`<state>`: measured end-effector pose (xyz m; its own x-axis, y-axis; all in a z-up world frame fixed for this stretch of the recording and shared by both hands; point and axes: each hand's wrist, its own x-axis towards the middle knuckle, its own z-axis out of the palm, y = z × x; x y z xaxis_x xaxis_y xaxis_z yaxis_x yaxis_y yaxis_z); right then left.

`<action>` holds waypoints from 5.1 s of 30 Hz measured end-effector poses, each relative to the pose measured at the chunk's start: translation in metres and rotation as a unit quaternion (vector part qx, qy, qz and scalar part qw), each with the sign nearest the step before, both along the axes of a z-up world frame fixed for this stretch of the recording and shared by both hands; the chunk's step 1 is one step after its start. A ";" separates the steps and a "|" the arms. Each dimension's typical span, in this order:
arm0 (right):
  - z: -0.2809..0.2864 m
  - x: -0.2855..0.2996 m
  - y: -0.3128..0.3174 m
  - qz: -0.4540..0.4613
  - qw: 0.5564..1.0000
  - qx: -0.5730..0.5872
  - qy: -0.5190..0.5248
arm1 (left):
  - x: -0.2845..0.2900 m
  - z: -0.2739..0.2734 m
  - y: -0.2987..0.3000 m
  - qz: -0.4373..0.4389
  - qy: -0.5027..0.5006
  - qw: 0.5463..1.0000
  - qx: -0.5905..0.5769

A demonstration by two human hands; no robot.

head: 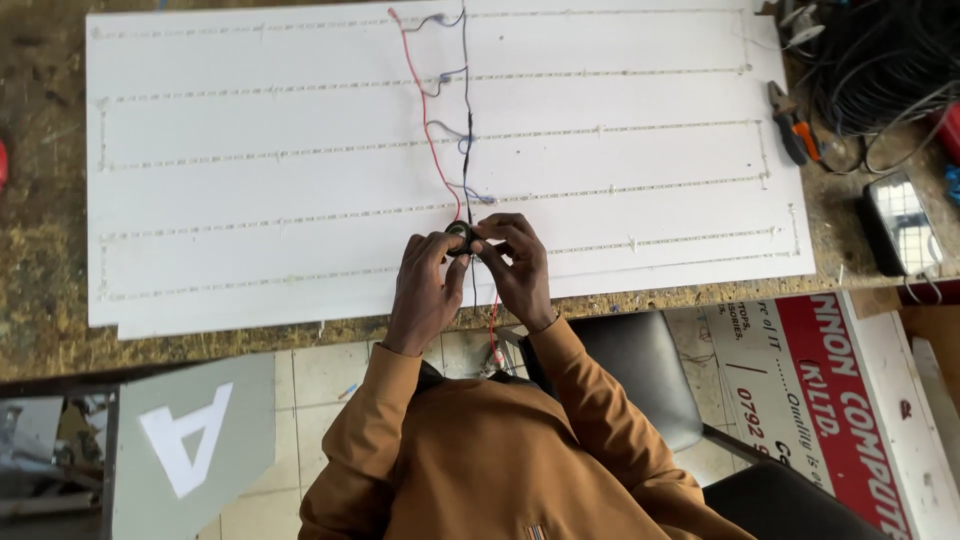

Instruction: Connecting electrical wires to LED strips on a panel and securing the connections with electrical tape.

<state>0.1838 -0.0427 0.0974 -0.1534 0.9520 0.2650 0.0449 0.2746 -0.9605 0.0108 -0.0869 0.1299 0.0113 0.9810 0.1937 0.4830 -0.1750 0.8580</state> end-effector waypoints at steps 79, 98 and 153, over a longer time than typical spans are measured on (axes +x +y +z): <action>-0.004 -0.108 0.102 0.188 0.972 0.086 -0.109 | -0.108 -0.066 0.109 0.160 -0.326 0.931 -0.032; 0.015 -0.040 0.072 0.126 0.983 -0.108 0.073 | -0.163 -0.022 0.110 0.118 0.218 0.965 -0.084; 0.022 0.005 0.125 0.041 0.972 -0.134 -0.188 | 0.023 -0.092 0.111 0.157 -0.316 0.925 -0.144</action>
<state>0.1890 0.0823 0.1198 -0.2693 0.9597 -0.0800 0.3950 0.0343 -0.9180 0.0334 0.0245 0.0380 -0.3097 0.9283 -0.2058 -0.1421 0.1688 0.9754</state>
